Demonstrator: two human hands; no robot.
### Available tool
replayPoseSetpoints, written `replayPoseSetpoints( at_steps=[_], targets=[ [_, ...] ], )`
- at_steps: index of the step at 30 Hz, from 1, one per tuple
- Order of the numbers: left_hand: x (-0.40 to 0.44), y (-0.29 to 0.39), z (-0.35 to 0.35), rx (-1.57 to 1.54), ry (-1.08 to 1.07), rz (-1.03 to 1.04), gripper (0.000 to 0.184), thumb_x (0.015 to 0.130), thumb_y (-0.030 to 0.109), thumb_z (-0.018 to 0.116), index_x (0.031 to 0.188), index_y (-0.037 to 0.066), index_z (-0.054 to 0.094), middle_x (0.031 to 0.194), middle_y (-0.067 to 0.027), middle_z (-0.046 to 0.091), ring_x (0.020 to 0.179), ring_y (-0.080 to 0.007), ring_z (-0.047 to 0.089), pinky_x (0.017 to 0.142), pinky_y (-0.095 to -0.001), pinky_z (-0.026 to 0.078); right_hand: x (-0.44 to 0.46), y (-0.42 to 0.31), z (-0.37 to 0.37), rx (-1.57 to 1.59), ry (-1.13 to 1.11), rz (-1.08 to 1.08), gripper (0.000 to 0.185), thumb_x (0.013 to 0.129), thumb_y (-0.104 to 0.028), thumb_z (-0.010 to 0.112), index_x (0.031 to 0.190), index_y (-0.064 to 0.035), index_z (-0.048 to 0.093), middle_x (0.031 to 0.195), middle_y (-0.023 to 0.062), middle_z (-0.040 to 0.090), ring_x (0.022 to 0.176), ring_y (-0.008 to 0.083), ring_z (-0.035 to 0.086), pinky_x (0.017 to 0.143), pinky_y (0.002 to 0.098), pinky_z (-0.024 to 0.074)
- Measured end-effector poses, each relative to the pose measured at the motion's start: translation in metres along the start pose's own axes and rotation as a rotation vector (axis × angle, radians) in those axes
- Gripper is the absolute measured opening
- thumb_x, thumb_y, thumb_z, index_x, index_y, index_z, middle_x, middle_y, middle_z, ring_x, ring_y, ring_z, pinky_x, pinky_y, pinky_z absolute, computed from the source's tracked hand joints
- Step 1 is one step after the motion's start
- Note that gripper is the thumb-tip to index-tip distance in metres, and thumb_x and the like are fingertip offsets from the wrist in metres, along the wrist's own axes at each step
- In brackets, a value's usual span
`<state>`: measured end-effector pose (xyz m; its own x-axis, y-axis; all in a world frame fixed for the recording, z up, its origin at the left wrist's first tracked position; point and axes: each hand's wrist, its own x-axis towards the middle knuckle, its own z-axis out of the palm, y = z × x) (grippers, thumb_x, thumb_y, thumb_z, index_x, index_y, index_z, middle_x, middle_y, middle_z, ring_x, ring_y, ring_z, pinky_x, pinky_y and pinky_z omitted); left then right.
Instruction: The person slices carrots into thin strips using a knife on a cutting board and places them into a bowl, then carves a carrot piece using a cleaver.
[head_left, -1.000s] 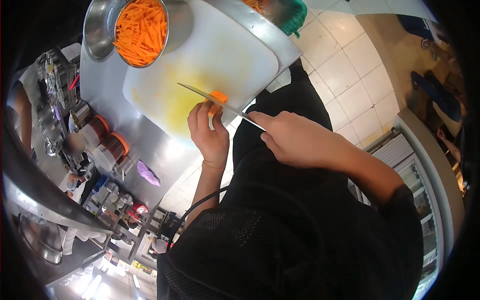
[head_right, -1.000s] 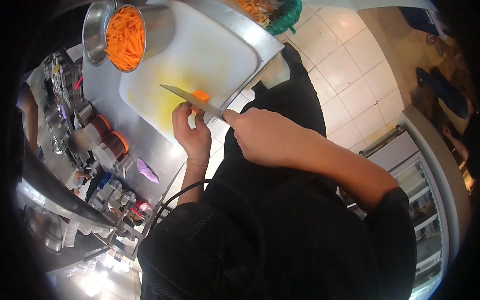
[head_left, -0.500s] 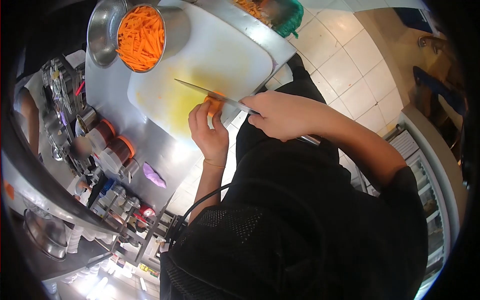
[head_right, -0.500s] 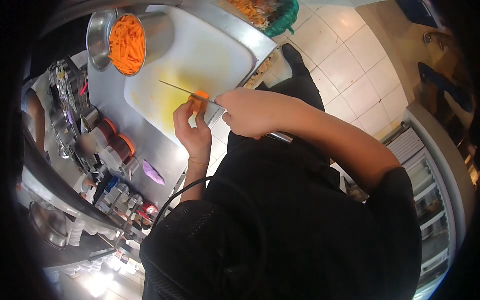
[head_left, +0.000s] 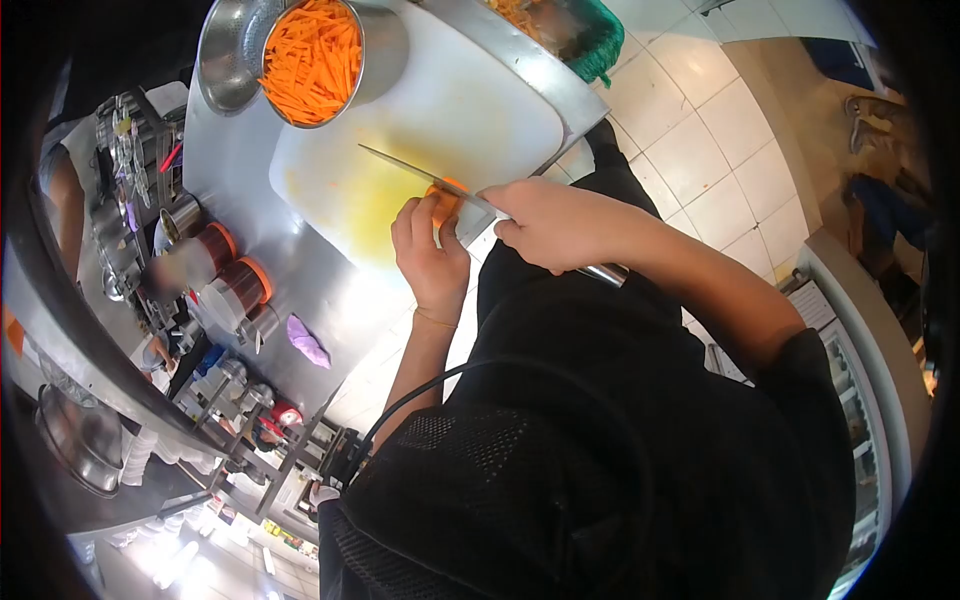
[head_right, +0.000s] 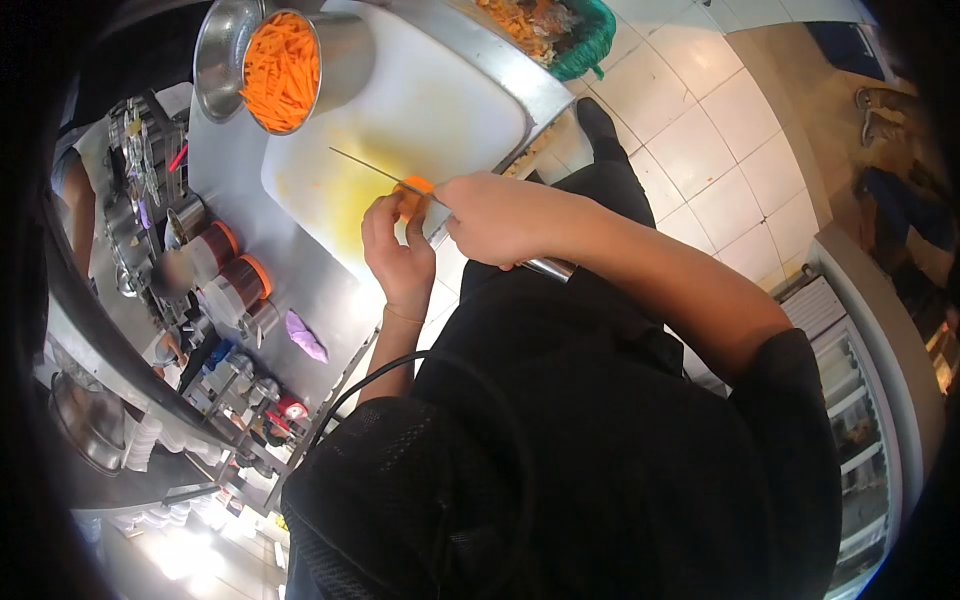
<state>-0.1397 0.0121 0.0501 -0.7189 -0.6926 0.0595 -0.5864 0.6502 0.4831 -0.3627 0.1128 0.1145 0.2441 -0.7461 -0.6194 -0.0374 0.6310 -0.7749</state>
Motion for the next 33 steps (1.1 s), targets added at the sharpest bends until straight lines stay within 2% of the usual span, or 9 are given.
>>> replayPoseSetpoints(
  at_steps=[3,6,10,12,19,22,24,27,33],
  targets=[
    [-0.001,-0.001,0.000,0.025,-0.016,-0.001,0.042,0.083,-0.007,0.071,0.124,0.003,0.066,0.122,-0.0189,0.065,0.109,-0.0401,0.060,0.095,-0.0467,0.051,0.011,0.012,0.003,0.019,0.040,-0.094,0.039,0.101,-0.008,0.047,0.136,0.0084,0.049,0.075,0.0185,0.064,0.050,0.0242,0.062,0.054,0.0395,0.0534],
    [-0.001,0.001,-0.001,0.023,-0.027,-0.026,0.041,0.083,-0.007,0.071,0.123,0.003,0.066,0.122,-0.0187,0.065,0.110,-0.0396,0.061,0.095,-0.0467,0.051,0.011,0.009,0.002,0.054,0.101,-0.175,0.034,0.095,-0.005,0.046,0.122,0.0108,0.057,0.069,0.0219,0.067,0.053,0.0300,0.067,0.057,0.0424,0.0565],
    [-0.001,-0.001,0.001,0.043,-0.017,0.018,0.041,0.084,-0.006,0.071,0.123,0.002,0.065,0.121,-0.0185,0.065,0.111,-0.0395,0.061,0.096,-0.0466,0.051,0.014,0.016,0.003,0.065,0.100,-0.180,0.036,0.094,-0.005,0.046,0.125,0.0108,0.057,0.069,0.0213,0.067,0.052,0.0296,0.066,0.056,0.0425,0.0566],
    [0.000,-0.001,-0.001,0.038,-0.030,0.009,0.041,0.085,-0.005,0.072,0.124,0.002,0.064,0.121,-0.0185,0.065,0.112,-0.0398,0.061,0.096,-0.0468,0.052,0.018,0.022,0.006,0.093,0.082,-0.185,0.033,0.101,-0.009,0.048,0.129,0.0080,0.052,0.072,0.0172,0.063,0.050,0.0249,0.062,0.052,0.0391,0.0522],
    [0.002,0.001,0.001,-0.023,0.048,0.040,0.037,0.087,-0.003,0.072,0.124,0.000,0.064,0.117,-0.0190,0.067,0.107,-0.0386,0.064,0.096,-0.0449,0.052,-0.016,0.014,-0.006,0.020,0.099,-0.173,0.023,0.101,-0.010,0.050,0.119,0.0031,0.057,0.069,0.0096,0.059,0.050,0.0184,0.059,0.050,0.0346,0.0503],
    [0.009,-0.006,-0.003,-0.149,0.054,-0.144,0.039,0.089,-0.002,0.073,0.126,0.000,0.060,0.110,-0.0157,0.069,0.099,-0.0291,0.067,0.093,-0.0389,0.053,-0.072,0.002,-0.026,0.059,0.153,-0.124,0.026,0.103,-0.014,0.052,0.124,-0.0021,0.062,0.068,0.0034,0.055,0.049,0.0128,0.056,0.049,0.0297,0.0483],
    [0.017,-0.012,-0.010,-0.685,-0.026,-0.511,0.043,0.092,-0.002,0.073,0.131,0.002,0.055,0.104,-0.0123,0.071,0.095,-0.0192,0.067,0.090,-0.0331,0.052,-0.093,-0.001,-0.030,0.056,0.220,-0.069,0.037,0.104,-0.014,0.051,0.139,-0.0045,0.061,0.067,0.0011,0.054,0.050,0.0110,0.055,0.050,0.0283,0.0485],
    [0.021,-0.011,-0.025,-0.953,-0.024,-0.648,0.044,0.094,-0.004,0.072,0.133,0.003,0.052,0.102,-0.0115,0.070,0.096,-0.0153,0.065,0.089,-0.0310,0.052,-0.104,0.003,-0.029,0.065,0.214,-0.035,0.045,0.105,-0.013,0.051,0.149,-0.0067,0.056,0.067,-0.0005,0.053,0.050,0.0098,0.055,0.050,0.0272,0.0486],
    [0.023,-0.007,-0.036,-0.963,-0.047,-0.567,0.049,0.094,-0.003,0.073,0.137,0.003,0.049,0.111,-0.0155,0.071,0.102,-0.0190,0.068,0.091,-0.0344,0.054,-0.090,0.013,-0.009,0.145,0.232,-0.036,0.031,0.105,-0.013,0.055,0.134,-0.0029,0.061,0.068,-0.0004,0.052,0.053,0.0096,0.054,0.052,0.0285,0.0473]
  ],
)
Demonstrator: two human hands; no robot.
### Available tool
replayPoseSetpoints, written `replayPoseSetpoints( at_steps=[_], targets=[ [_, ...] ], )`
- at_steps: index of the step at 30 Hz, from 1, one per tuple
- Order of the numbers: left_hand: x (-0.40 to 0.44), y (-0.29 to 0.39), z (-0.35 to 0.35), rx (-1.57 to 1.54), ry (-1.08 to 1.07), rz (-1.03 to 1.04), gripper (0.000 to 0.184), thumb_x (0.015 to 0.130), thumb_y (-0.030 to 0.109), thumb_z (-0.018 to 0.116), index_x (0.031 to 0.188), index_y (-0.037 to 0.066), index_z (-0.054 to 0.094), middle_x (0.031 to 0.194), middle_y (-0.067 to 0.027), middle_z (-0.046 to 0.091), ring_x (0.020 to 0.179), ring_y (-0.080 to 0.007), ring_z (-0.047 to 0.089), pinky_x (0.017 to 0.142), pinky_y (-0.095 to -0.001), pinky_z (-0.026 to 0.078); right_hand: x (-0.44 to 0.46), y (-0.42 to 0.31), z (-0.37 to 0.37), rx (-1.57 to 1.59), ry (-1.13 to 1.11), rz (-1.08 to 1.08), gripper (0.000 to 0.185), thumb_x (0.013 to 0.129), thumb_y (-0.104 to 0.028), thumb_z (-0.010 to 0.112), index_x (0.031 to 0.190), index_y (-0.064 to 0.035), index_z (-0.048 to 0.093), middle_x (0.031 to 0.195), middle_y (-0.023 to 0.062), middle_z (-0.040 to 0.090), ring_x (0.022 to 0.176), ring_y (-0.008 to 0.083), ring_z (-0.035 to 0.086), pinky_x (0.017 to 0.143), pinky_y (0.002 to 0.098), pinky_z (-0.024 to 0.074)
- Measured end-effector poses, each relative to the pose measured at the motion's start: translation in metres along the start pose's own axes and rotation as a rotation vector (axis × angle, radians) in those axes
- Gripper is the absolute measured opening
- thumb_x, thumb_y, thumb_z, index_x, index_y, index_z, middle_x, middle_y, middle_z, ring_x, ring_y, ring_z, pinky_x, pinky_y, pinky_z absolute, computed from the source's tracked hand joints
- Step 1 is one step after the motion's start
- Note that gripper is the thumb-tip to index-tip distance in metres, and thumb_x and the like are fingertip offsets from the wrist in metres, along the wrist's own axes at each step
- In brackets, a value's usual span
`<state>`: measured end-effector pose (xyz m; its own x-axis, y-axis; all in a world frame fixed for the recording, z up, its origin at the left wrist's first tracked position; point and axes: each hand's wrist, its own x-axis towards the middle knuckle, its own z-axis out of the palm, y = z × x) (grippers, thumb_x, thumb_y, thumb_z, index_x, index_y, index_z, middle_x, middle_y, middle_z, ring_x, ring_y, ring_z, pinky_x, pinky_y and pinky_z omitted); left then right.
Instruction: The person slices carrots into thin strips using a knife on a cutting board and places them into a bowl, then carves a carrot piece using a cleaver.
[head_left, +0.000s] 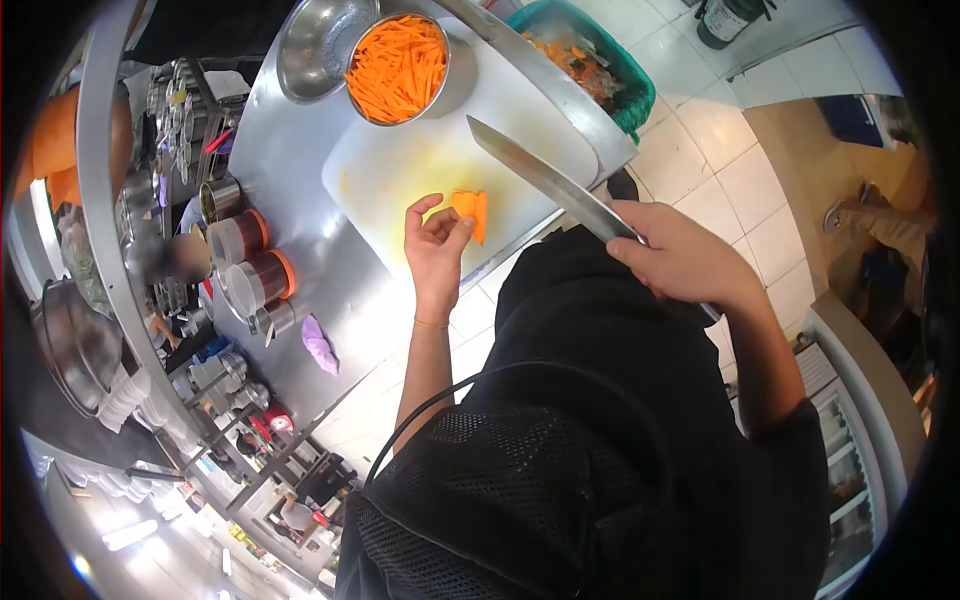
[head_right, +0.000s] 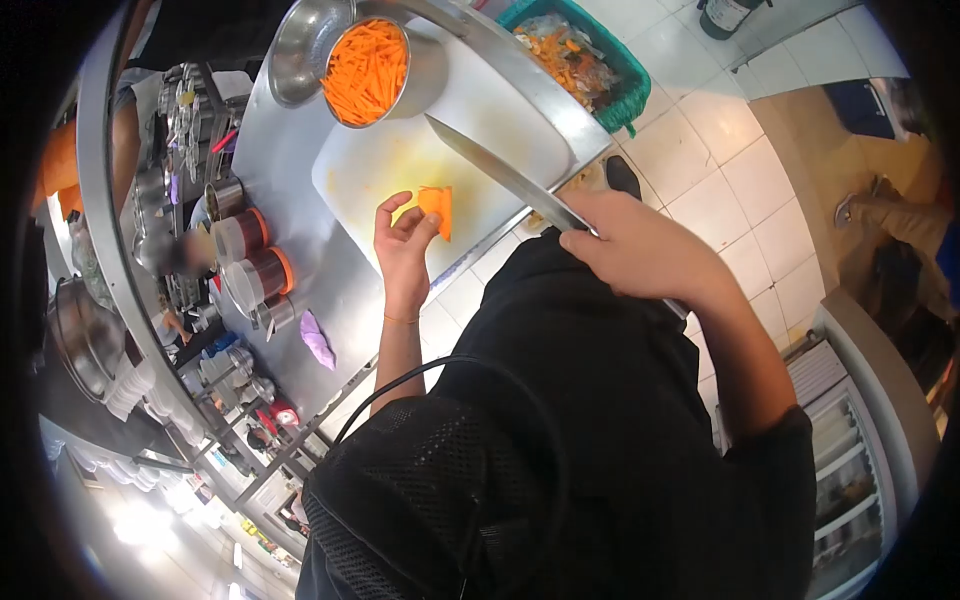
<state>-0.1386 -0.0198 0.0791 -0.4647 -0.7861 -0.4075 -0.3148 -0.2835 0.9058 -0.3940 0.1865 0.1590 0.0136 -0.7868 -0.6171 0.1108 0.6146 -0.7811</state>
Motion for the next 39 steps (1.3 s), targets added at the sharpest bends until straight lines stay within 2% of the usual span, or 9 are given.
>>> replayPoseSetpoints(
  at_steps=[4,6,8,11,13,16,19,27,39],
  targets=[
    [-0.003,0.002,0.000,0.111,-0.003,0.058,0.051,0.092,-0.006,0.075,0.134,0.003,0.048,0.102,-0.0090,0.069,0.096,-0.0164,0.068,0.088,-0.0307,0.056,0.010,-0.001,0.013,0.009,0.035,-0.009,0.028,0.106,-0.015,0.059,0.131,-0.0018,0.062,0.069,-0.0007,0.050,0.054,0.0085,0.052,0.052,0.0286,0.0450],
    [-0.005,0.000,-0.002,0.144,-0.010,0.085,0.051,0.091,-0.004,0.077,0.133,0.003,0.049,0.103,-0.0081,0.068,0.095,-0.0158,0.068,0.087,-0.0314,0.056,0.018,0.013,0.019,-0.056,0.050,-0.099,0.033,0.104,-0.015,0.061,0.134,-0.0017,0.061,0.074,0.0041,0.060,0.059,0.0165,0.059,0.058,0.0341,0.0499],
    [-0.007,-0.004,-0.004,0.177,-0.016,0.107,0.050,0.090,-0.002,0.078,0.133,0.003,0.051,0.103,-0.0071,0.067,0.095,-0.0152,0.068,0.087,-0.0320,0.057,0.026,0.032,0.029,-0.202,0.235,-0.438,0.040,0.100,-0.018,0.064,0.135,0.0009,0.059,0.100,0.0264,0.073,0.086,0.0496,0.068,0.081,0.0521,0.0548],
    [-0.011,-0.015,-0.005,0.380,-0.030,0.243,0.043,0.088,0.002,0.080,0.124,0.002,0.058,0.104,-0.0089,0.068,0.093,-0.0189,0.068,0.087,-0.0338,0.057,0.015,0.019,0.036,-0.364,0.231,-0.370,0.043,0.099,-0.015,0.063,0.139,0.0000,0.058,0.095,0.0278,0.073,0.090,0.0485,0.070,0.081,0.0555,0.0549],
    [-0.014,-0.023,-0.001,0.745,0.022,0.374,0.037,0.084,0.005,0.081,0.117,0.002,0.064,0.109,-0.0130,0.068,0.096,-0.0276,0.068,0.088,-0.0385,0.056,0.006,0.007,0.040,-0.458,0.179,-0.267,0.044,0.097,-0.012,0.062,0.139,-0.0007,0.057,0.091,0.0269,0.073,0.087,0.0473,0.071,0.080,0.0562,0.0552],
    [-0.017,-0.040,0.003,0.807,0.071,0.465,0.036,0.082,0.006,0.080,0.115,0.002,0.066,0.113,-0.0171,0.067,0.101,-0.0361,0.065,0.090,-0.0428,0.055,0.000,-0.005,0.045,-0.626,0.085,-0.117,0.051,0.092,-0.008,0.062,0.142,-0.0037,0.054,0.081,0.0236,0.072,0.079,0.0435,0.072,0.073,0.0556,0.0560],
    [-0.018,-0.051,-0.001,0.850,0.071,0.502,0.041,0.081,0.006,0.081,0.119,0.002,0.065,0.116,-0.0179,0.066,0.107,-0.0382,0.063,0.091,-0.0458,0.054,-0.004,-0.008,0.049,-0.675,-0.016,-0.099,0.054,0.090,-0.007,0.062,0.142,-0.0021,0.051,0.078,0.0216,0.072,0.075,0.0429,0.071,0.067,0.0533,0.0562],
    [-0.020,-0.046,0.004,0.884,0.083,0.558,0.046,0.080,0.006,0.082,0.123,0.002,0.065,0.122,-0.0192,0.065,0.109,-0.0399,0.062,0.094,-0.0470,0.053,-0.009,0.002,0.064,-0.792,0.087,-0.221,0.055,0.087,-0.006,0.062,0.139,0.0065,0.050,0.073,0.0206,0.071,0.069,0.0385,0.073,0.063,0.0492,0.0580],
    [-0.022,-0.041,0.005,0.866,0.088,0.545,0.039,0.080,-0.004,0.079,0.117,-0.001,0.066,0.115,-0.0182,0.067,0.102,-0.0381,0.063,0.088,-0.0452,0.053,0.003,-0.007,0.063,-0.668,0.042,-0.165,0.061,0.087,-0.003,0.062,0.146,0.0018,0.046,0.075,0.0220,0.069,0.067,0.0432,0.068,0.061,0.0528,0.0538]
  ],
)
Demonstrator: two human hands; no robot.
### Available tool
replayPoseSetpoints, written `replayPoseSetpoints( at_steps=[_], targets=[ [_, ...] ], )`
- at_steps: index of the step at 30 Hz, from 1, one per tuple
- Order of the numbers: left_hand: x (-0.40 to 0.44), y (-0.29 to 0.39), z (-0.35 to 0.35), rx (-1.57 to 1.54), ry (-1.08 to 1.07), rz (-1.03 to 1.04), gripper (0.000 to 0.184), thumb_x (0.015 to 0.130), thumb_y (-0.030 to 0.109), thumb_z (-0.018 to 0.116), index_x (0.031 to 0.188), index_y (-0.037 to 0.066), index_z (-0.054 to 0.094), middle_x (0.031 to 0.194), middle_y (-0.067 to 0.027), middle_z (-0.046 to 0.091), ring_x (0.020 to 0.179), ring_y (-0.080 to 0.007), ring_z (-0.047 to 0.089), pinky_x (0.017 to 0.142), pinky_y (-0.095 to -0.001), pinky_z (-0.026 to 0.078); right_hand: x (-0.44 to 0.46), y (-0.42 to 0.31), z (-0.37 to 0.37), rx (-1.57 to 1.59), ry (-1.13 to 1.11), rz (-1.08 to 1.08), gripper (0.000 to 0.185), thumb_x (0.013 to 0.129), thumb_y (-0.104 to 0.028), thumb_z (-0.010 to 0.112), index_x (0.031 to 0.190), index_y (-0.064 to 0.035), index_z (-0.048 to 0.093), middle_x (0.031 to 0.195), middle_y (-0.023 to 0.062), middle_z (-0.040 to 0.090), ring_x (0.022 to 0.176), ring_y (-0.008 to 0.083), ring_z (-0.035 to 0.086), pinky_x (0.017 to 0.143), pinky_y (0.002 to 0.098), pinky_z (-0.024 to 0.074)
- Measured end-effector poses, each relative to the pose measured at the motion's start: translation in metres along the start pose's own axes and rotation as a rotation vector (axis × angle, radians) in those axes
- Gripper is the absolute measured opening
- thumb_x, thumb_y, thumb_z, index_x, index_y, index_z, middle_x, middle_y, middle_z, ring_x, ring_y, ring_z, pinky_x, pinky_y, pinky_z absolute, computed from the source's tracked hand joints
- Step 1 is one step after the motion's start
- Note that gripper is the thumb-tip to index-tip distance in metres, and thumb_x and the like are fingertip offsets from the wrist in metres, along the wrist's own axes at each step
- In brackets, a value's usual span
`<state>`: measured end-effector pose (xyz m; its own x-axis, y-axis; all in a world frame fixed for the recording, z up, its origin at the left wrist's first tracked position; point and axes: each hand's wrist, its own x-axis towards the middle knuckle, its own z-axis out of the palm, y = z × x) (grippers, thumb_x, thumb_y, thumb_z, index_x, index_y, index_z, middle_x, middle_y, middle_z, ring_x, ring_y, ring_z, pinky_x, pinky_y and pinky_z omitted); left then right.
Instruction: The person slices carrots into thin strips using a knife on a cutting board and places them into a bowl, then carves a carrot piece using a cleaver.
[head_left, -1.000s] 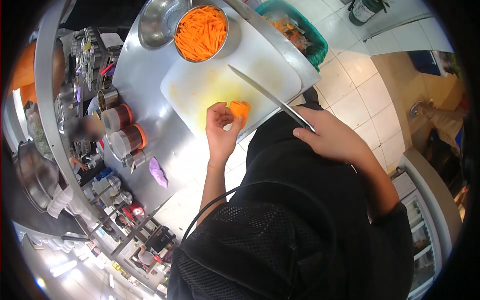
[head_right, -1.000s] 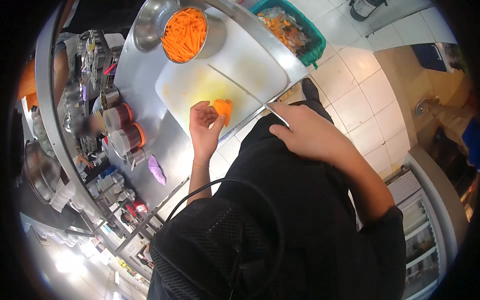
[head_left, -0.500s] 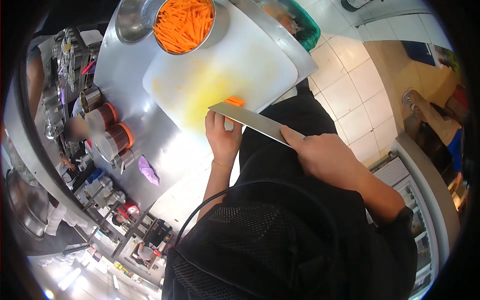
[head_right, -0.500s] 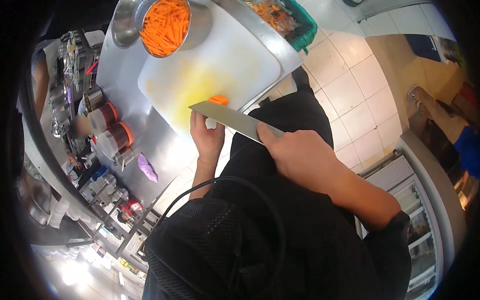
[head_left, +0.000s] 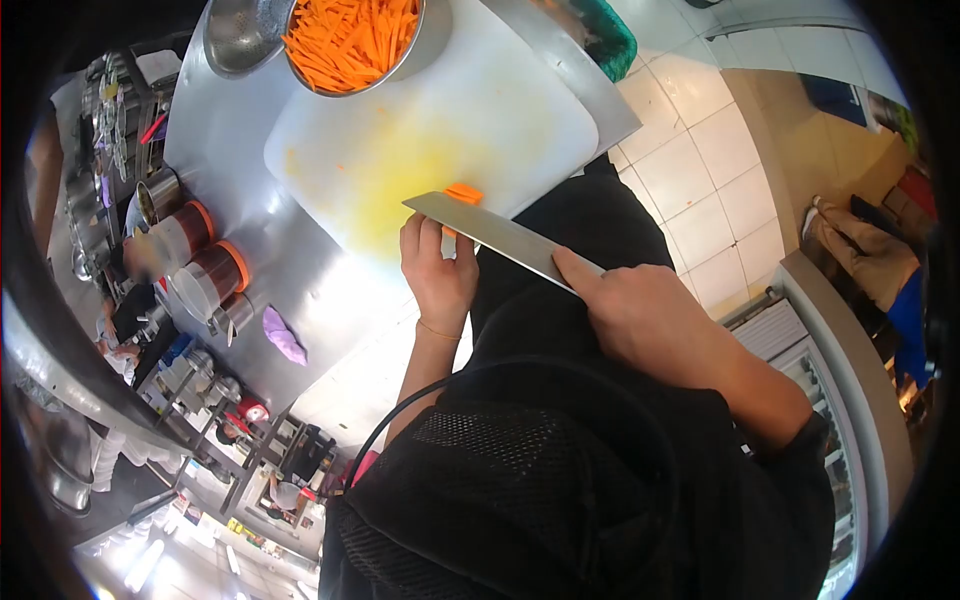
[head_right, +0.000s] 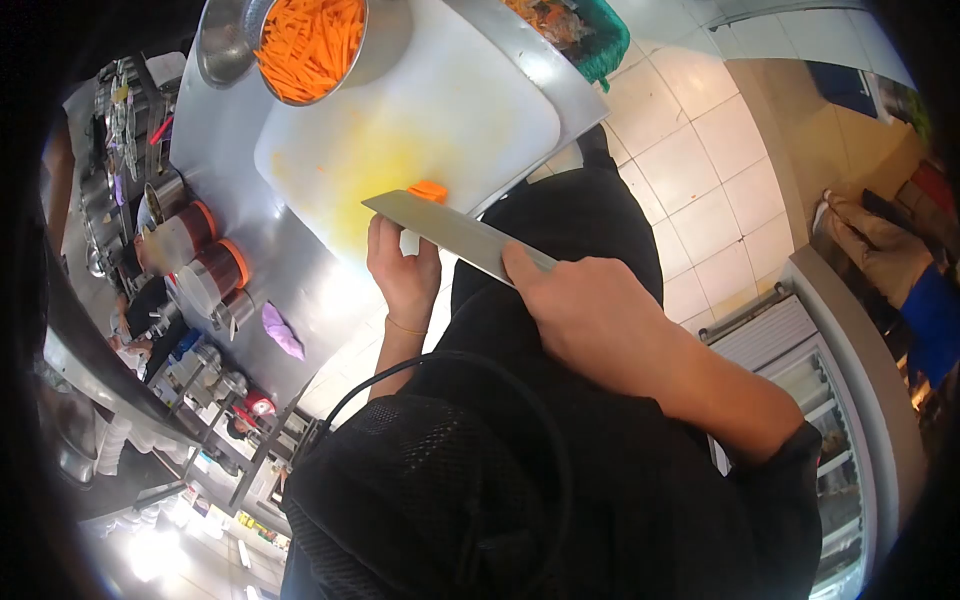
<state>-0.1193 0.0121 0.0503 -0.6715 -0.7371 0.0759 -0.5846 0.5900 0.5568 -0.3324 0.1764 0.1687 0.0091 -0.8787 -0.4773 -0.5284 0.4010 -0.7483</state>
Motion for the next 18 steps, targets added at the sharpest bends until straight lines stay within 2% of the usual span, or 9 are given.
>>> replayPoseSetpoints(
  at_steps=[4,10,12,18],
  targets=[
    [0.002,0.003,-0.002,-0.020,-0.006,-0.017,0.034,0.080,-0.006,0.077,0.112,-0.002,0.066,0.111,-0.0173,0.068,0.099,-0.0375,0.063,0.085,-0.0450,0.053,0.019,0.002,-0.003,0.036,-0.071,0.038,0.057,0.088,-0.002,0.061,0.143,0.0026,0.048,0.073,0.0231,0.068,0.067,0.0440,0.068,0.061,0.0538,0.0534],
    [0.002,0.005,-0.001,-0.003,-0.011,-0.026,0.035,0.078,-0.008,0.077,0.110,0.000,0.066,0.110,-0.0158,0.068,0.100,-0.0374,0.063,0.086,-0.0449,0.052,0.037,0.004,0.003,0.082,-0.020,-0.015,0.050,0.090,-0.001,0.058,0.139,0.0042,0.051,0.071,0.0237,0.068,0.067,0.0445,0.068,0.063,0.0552,0.0539],
    [0.002,0.006,0.000,0.007,-0.003,-0.027,0.035,0.077,-0.008,0.077,0.110,0.000,0.066,0.110,-0.0157,0.068,0.099,-0.0375,0.063,0.085,-0.0450,0.052,0.042,-0.001,0.002,0.079,-0.037,0.006,0.039,0.084,0.001,0.058,0.123,0.0085,0.055,0.076,0.0258,0.070,0.074,0.0443,0.072,0.069,0.0529,0.0573],
    [0.002,0.005,0.001,-0.014,-0.003,-0.034,0.036,0.077,-0.008,0.077,0.110,0.001,0.066,0.110,-0.0158,0.068,0.100,-0.0378,0.063,0.086,-0.0453,0.053,0.051,0.001,0.000,0.086,-0.062,-0.017,0.034,0.086,0.000,0.056,0.119,0.0087,0.057,0.079,0.0257,0.071,0.076,0.0438,0.072,0.071,0.0522,0.0576]
  ],
)
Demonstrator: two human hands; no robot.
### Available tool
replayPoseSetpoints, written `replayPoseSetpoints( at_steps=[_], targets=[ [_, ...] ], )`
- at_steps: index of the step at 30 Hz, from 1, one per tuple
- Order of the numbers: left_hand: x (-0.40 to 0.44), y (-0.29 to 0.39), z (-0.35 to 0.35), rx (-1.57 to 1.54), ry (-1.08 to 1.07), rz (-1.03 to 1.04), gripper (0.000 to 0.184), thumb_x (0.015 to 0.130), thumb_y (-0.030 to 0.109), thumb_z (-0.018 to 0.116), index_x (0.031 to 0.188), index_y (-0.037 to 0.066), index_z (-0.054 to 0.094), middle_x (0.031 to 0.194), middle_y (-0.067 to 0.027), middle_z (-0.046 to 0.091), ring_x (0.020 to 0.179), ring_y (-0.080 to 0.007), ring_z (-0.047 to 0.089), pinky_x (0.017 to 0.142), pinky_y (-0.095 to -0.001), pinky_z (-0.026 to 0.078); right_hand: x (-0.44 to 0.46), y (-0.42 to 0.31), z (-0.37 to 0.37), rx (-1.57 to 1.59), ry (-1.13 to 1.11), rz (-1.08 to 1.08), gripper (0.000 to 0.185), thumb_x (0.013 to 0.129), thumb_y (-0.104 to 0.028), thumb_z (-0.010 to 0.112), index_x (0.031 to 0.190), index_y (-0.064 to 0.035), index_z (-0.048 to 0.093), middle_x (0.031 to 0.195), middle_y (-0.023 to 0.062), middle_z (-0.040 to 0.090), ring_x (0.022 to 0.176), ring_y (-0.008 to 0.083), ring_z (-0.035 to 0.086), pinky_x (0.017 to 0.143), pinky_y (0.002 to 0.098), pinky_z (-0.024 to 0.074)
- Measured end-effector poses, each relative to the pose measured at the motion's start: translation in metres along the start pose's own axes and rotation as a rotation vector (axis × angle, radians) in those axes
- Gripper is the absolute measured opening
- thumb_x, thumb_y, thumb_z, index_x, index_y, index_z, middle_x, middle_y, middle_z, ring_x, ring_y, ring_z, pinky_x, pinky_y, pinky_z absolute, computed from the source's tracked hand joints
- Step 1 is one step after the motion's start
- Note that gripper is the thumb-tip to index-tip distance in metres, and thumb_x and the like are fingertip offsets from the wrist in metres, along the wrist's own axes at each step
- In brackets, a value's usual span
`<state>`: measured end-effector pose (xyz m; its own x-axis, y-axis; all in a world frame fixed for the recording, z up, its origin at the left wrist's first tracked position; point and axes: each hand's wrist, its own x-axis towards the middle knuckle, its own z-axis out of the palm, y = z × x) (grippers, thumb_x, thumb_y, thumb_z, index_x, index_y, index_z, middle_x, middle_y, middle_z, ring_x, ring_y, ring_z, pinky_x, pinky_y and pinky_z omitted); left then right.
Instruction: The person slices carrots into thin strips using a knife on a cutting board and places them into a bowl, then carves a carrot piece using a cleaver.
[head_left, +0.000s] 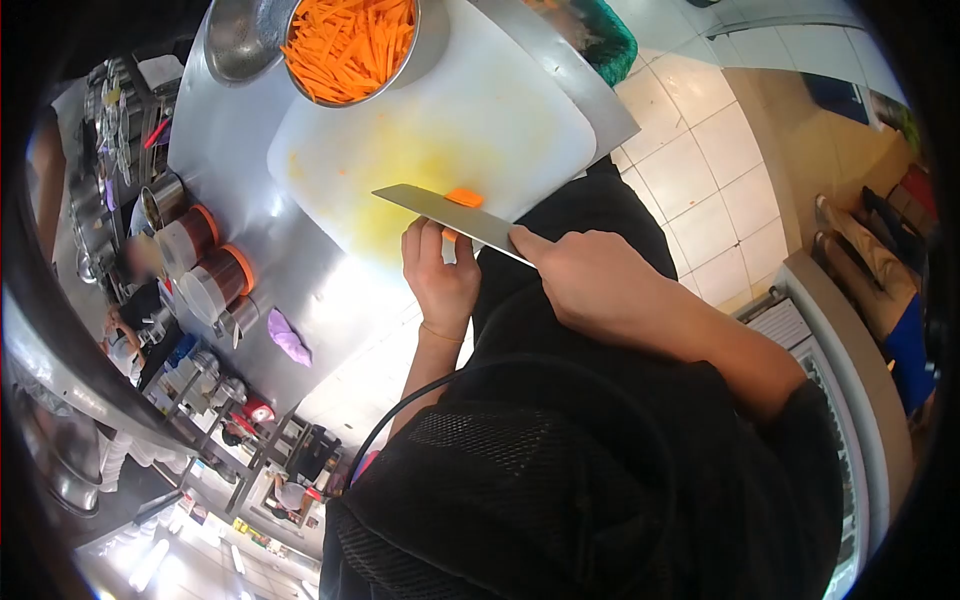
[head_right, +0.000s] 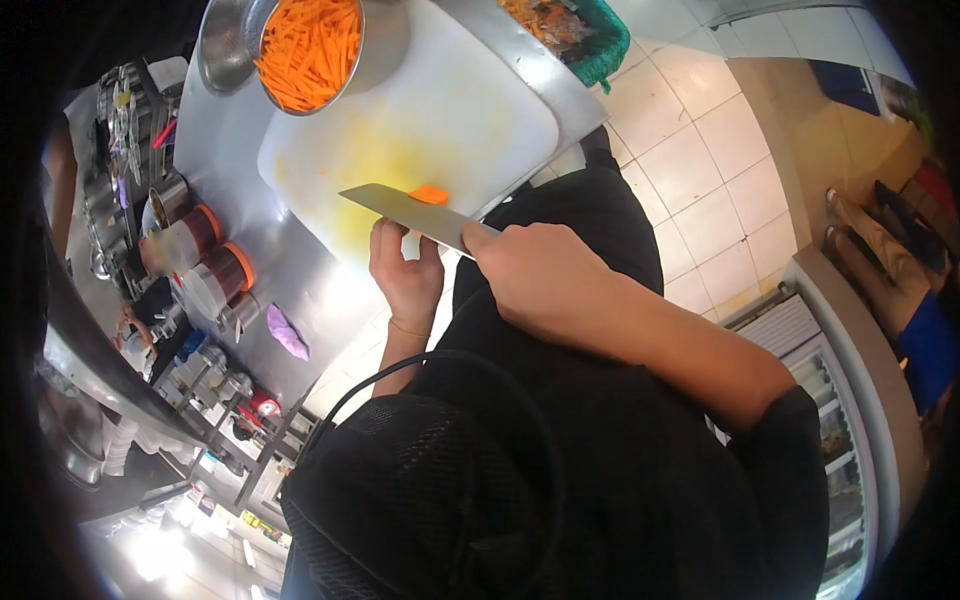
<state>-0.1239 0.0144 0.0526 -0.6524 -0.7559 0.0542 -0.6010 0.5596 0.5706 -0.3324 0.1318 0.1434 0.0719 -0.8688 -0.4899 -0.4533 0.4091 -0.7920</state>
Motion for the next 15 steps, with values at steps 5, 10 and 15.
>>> replayPoseSetpoints(
  at_steps=[5,10,15],
  targets=[
    [0.001,0.001,0.001,0.015,0.019,0.018,0.037,0.079,-0.007,0.078,0.113,0.000,0.067,0.111,-0.0159,0.069,0.099,-0.0372,0.064,0.085,-0.0448,0.053,0.003,0.008,0.000,0.015,-0.016,0.016,0.042,0.090,-0.003,0.055,0.131,0.0060,0.056,0.078,0.0259,0.070,0.076,0.0445,0.071,0.072,0.0537,0.0569],
    [0.001,-0.001,0.003,0.002,0.043,0.018,0.035,0.080,-0.006,0.079,0.113,0.001,0.068,0.110,-0.0151,0.070,0.099,-0.0365,0.065,0.087,-0.0445,0.053,0.009,0.013,-0.005,0.027,-0.061,0.025,0.048,0.096,-0.006,0.056,0.142,0.0055,0.054,0.080,0.0272,0.069,0.079,0.0450,0.070,0.075,0.0546,0.0562],
    [0.000,0.001,0.002,0.004,0.043,0.028,0.034,0.081,-0.005,0.078,0.113,0.001,0.068,0.109,-0.0147,0.070,0.100,-0.0366,0.064,0.088,-0.0441,0.052,0.020,0.017,-0.005,0.023,-0.062,0.012,0.049,0.097,-0.008,0.057,0.145,0.0002,0.054,0.090,0.0288,0.070,0.085,0.0474,0.068,0.080,0.0563,0.0546]
  ],
)
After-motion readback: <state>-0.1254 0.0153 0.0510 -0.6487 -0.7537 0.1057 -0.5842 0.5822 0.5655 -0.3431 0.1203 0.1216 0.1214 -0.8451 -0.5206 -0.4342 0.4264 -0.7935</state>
